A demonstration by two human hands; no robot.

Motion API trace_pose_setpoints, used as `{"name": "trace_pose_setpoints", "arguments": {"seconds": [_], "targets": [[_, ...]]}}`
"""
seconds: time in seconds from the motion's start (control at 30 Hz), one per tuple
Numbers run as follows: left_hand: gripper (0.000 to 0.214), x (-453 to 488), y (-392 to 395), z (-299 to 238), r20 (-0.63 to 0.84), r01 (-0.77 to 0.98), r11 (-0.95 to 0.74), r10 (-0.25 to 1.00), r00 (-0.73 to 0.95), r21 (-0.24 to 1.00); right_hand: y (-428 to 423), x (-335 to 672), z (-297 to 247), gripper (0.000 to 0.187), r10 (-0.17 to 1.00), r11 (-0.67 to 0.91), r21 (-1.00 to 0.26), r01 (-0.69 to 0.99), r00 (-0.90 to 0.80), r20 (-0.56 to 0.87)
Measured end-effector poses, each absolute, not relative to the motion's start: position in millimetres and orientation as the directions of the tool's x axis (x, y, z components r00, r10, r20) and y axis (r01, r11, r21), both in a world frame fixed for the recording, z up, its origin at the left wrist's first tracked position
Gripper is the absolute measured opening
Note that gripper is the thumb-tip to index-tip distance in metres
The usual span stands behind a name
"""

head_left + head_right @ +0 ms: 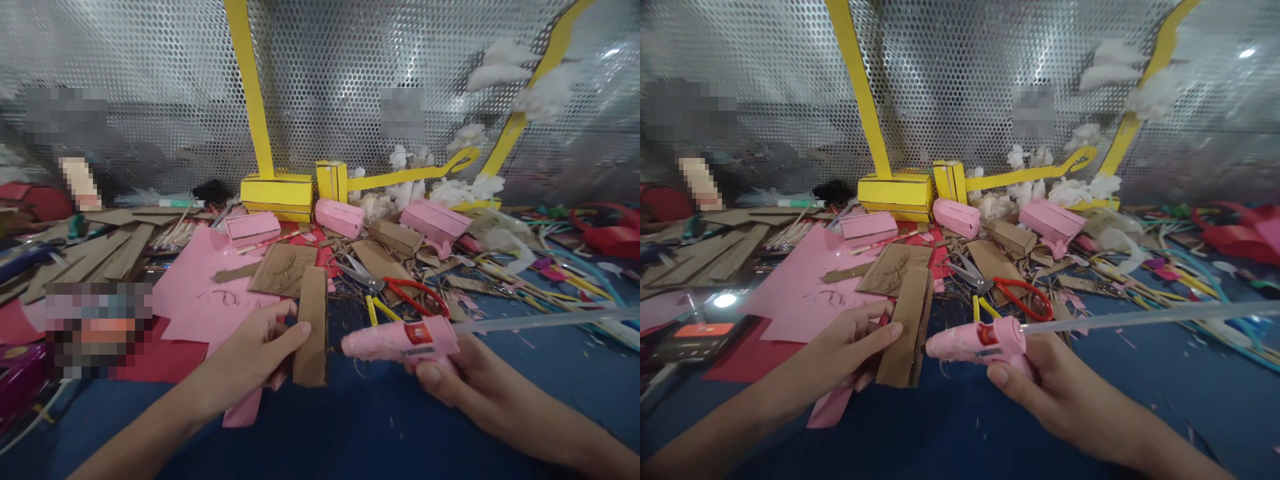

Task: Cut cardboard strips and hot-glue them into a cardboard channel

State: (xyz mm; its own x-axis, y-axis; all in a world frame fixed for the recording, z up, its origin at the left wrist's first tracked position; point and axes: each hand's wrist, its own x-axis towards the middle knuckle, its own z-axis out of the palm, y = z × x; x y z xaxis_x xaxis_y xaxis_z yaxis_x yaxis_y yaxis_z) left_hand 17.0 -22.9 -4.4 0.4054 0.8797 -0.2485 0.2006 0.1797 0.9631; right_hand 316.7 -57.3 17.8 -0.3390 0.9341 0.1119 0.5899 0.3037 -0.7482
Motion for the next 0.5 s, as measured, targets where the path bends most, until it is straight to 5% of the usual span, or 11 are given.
{"name": "trace_pose_setpoints", "arguments": {"seconds": [0.27, 0.5], "targets": [[0.034, 17, -23, -3, -0.258, 0.216, 0.181, 0.873, 0.415, 0.959, -57, 317, 16, 0.045, 0.921, 0.345, -0.647, 0.680, -0.377, 0.096], [0.031, 19, -23, 0, -0.261, 0.210, 0.187, 0.872, 0.415, 0.960, -57, 314, 25, 0.037, 0.887, 0.408, -0.679, 0.611, -0.443, 0.134]]}}
